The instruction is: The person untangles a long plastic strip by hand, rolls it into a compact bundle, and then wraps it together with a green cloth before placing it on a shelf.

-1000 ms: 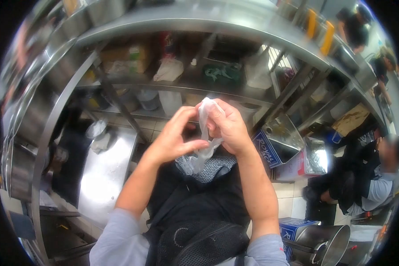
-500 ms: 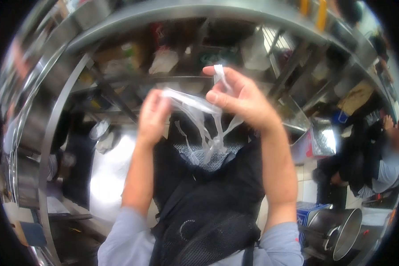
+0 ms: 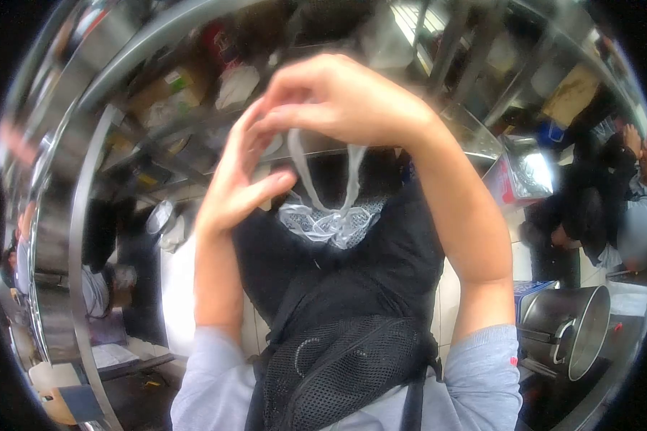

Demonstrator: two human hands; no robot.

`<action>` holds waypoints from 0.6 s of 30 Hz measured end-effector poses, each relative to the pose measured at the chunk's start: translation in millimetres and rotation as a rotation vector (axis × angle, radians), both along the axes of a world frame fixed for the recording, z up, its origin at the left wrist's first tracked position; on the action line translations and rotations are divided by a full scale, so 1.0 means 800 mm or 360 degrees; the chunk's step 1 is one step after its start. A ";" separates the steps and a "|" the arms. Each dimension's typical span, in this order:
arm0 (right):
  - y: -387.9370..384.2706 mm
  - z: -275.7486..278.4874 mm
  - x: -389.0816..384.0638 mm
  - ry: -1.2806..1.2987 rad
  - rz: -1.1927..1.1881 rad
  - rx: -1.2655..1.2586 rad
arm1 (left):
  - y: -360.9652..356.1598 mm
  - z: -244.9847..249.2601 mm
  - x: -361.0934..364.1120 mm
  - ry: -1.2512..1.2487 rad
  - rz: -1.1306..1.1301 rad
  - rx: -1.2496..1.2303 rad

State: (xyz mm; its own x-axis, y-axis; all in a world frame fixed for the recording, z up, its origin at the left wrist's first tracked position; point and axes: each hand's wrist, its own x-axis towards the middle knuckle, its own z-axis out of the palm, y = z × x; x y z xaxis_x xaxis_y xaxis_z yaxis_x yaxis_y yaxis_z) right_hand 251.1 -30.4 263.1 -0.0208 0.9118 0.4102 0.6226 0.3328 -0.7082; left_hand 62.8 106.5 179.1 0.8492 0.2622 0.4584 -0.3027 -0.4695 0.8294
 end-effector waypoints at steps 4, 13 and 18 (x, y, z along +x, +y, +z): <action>0.003 0.030 -0.007 -0.0090 0.0018 -0.0071 | 0.010 0.023 0.023 0.0109 -0.0203 -0.0419; -0.120 0.090 0.097 -0.0136 -0.1082 0.0108 | 0.155 0.086 -0.087 -0.0646 0.0438 -0.0676; -0.120 0.077 0.080 0.0450 -0.0876 0.0061 | 0.151 0.102 -0.100 -0.0604 0.0615 -0.0662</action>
